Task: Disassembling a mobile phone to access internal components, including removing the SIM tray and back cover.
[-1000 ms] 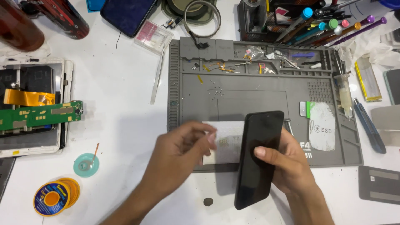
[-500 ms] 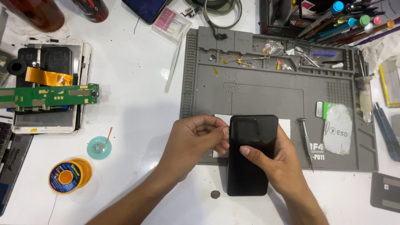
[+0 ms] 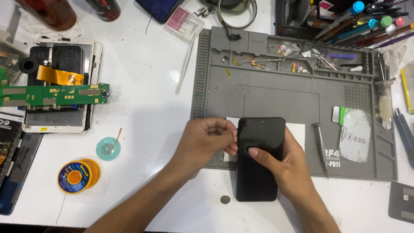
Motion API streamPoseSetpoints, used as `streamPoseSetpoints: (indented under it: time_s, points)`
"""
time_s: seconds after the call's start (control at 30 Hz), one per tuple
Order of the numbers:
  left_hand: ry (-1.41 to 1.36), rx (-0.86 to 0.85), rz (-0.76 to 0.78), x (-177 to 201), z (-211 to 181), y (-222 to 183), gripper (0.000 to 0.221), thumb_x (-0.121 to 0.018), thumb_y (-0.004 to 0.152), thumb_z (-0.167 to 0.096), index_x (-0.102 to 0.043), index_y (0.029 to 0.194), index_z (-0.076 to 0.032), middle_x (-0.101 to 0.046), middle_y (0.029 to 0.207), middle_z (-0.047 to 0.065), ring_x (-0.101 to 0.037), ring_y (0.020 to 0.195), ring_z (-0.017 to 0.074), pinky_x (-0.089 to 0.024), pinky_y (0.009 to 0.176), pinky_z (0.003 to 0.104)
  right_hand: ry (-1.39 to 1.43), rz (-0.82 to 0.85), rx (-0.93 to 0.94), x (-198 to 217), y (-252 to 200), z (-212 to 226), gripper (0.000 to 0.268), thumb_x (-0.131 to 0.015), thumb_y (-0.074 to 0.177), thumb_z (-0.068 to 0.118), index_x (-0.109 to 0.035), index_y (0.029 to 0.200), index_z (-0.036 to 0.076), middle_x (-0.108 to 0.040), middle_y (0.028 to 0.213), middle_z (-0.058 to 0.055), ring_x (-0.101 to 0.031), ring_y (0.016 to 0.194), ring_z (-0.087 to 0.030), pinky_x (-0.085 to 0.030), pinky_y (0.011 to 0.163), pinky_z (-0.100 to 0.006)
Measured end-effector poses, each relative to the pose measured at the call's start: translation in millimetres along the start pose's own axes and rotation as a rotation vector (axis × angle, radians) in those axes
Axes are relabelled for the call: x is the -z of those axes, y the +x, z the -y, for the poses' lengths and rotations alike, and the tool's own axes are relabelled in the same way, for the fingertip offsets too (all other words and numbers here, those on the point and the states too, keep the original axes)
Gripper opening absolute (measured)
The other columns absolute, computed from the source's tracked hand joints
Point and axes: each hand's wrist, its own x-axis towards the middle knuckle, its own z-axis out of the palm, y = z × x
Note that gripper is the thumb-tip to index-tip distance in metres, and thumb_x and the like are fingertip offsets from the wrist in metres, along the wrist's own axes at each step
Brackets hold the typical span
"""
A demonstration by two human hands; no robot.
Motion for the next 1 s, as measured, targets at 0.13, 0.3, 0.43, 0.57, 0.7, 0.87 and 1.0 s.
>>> streamPoseSetpoints:
  time_s: [0.13, 0.3, 0.43, 0.57, 0.7, 0.87, 1.0]
  points:
    - [-0.043, 0.055, -0.009, -1, 0, 3, 0.005, -0.069, 0.084, 0.002, -0.070, 0.080, 0.004, -0.068, 0.076, 0.014, -0.069, 0.061, 0.0243, -0.064, 0.064, 0.032, 0.064, -0.007, -0.080, 0, 1, 2, 0.045, -0.076, 0.076, 0.009, -0.064, 0.119, 0.002, -0.078, 0.109, -0.013, -0.074, 0.101, -0.025, -0.059, 0.090, -0.036]
    - [-0.069, 0.078, -0.004, 0, 1, 4, 0.005, -0.071, 0.086, 0.000, -0.071, 0.083, 0.005, -0.068, 0.076, 0.015, -0.070, 0.063, 0.0254, -0.067, 0.066, 0.035, 0.120, -0.048, -0.127, 1, 4, -1, 0.046, -0.076, 0.075, 0.006, -0.067, 0.120, 0.000, -0.076, 0.103, -0.016, -0.072, 0.090, -0.028, -0.058, 0.078, -0.037]
    - [-0.062, 0.080, 0.006, 0, 0, 2, 0.008, -0.070, 0.088, -0.001, -0.070, 0.082, 0.004, -0.069, 0.076, 0.016, -0.071, 0.063, 0.0252, -0.067, 0.067, 0.035, 0.110, -0.036, -0.126, 2, 5, -2, 0.045, -0.076, 0.076, 0.008, -0.068, 0.120, 0.000, -0.075, 0.101, -0.015, -0.070, 0.090, -0.027, -0.056, 0.078, -0.036]
    - [-0.055, 0.099, -0.005, 0, -2, 2, 0.007, -0.070, 0.088, -0.001, -0.069, 0.082, 0.004, -0.070, 0.078, 0.017, -0.072, 0.064, 0.0259, -0.068, 0.068, 0.035, 0.170, -0.050, -0.143, 3, 6, -4, 0.044, -0.074, 0.077, 0.004, -0.066, 0.120, -0.001, -0.073, 0.101, -0.015, -0.068, 0.088, -0.026, -0.054, 0.075, -0.035]
    - [-0.084, 0.093, -0.016, 0, 1, 4, 0.010, -0.069, 0.090, -0.001, -0.065, 0.082, 0.002, -0.071, 0.080, 0.020, -0.073, 0.066, 0.0263, -0.068, 0.069, 0.035, 0.218, -0.065, -0.162, 5, 7, -7, 0.044, -0.073, 0.078, 0.002, -0.065, 0.121, -0.001, -0.071, 0.099, -0.016, -0.068, 0.084, -0.027, -0.055, 0.069, -0.037]
    - [-0.110, 0.063, 0.038, 1, -4, 1, 0.017, -0.071, 0.088, -0.008, -0.071, 0.100, 0.005, -0.070, 0.083, 0.017, -0.072, 0.072, 0.0250, -0.069, 0.074, 0.036, 0.235, -0.059, -0.160, 4, 7, -2, 0.044, -0.072, 0.078, 0.003, -0.064, 0.122, 0.000, -0.072, 0.104, -0.017, -0.069, 0.089, -0.030, -0.056, 0.074, -0.040]
    - [-0.081, 0.014, 0.016, 3, -2, 2, 0.015, -0.078, 0.086, -0.010, -0.073, 0.089, 0.004, -0.073, 0.081, 0.018, -0.074, 0.069, 0.0243, -0.069, 0.070, 0.032, 0.206, -0.046, -0.153, 5, 6, -4, 0.044, -0.073, 0.079, 0.005, -0.064, 0.122, 0.001, -0.071, 0.102, -0.015, -0.068, 0.088, -0.027, -0.055, 0.074, -0.038]
